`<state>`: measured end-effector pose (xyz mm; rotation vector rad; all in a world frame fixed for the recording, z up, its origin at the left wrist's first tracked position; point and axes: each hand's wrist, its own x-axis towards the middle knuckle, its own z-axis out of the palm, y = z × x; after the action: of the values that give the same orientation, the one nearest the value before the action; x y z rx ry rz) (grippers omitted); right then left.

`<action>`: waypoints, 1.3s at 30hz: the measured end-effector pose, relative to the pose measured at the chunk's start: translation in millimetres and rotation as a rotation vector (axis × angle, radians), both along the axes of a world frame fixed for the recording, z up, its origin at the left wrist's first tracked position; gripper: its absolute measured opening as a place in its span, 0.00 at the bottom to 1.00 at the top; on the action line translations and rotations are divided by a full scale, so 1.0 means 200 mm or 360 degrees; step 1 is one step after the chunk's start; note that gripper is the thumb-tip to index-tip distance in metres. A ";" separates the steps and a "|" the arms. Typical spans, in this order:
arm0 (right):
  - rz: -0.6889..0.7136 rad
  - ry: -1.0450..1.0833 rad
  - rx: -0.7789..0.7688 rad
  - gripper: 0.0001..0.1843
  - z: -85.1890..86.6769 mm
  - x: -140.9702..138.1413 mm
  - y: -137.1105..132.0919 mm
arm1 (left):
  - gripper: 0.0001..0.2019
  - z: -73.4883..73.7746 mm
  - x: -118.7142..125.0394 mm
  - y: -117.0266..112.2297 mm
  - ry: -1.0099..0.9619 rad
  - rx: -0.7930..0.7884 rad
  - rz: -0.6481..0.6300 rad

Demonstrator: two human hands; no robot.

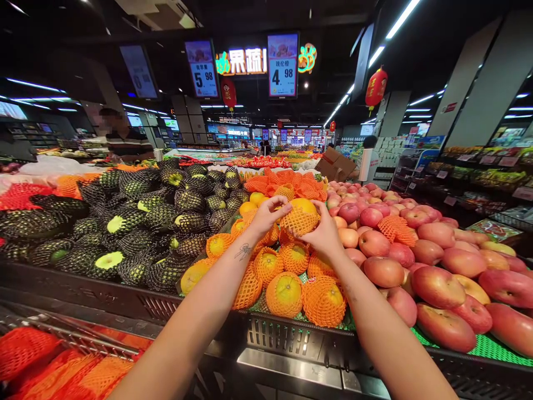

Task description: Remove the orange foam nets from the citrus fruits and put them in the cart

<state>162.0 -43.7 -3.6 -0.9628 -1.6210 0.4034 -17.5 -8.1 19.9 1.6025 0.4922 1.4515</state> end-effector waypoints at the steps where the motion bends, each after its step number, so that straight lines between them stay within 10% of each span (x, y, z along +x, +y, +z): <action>1: -0.0020 -0.0087 0.0030 0.46 0.00 0.00 -0.01 | 0.13 0.00 0.00 0.00 -0.0002 0.0003 0.0018; 9: 0.0079 -0.0426 0.0064 0.47 -0.01 -0.02 -0.02 | 0.15 0.00 0.03 0.01 -0.0278 -0.0235 0.0189; 17: -0.0059 -0.0313 0.0182 0.49 -0.02 -0.04 -0.04 | 0.20 -0.04 0.05 0.03 -0.0237 -0.1006 -0.0512; 24: -0.0240 -0.0558 0.0208 0.38 0.03 -0.05 -0.06 | 0.17 -0.10 0.08 0.06 -0.0135 -0.0958 -0.0596; 39: 0.0323 0.0425 -0.0471 0.29 0.11 0.03 -0.02 | 0.21 -0.11 0.06 0.08 -0.0001 -0.0849 -0.0306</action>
<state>168.8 -48.6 18.4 -0.9190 -1.4412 0.8932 -4.9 7.5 -2.6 1.1851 0.6428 1.0622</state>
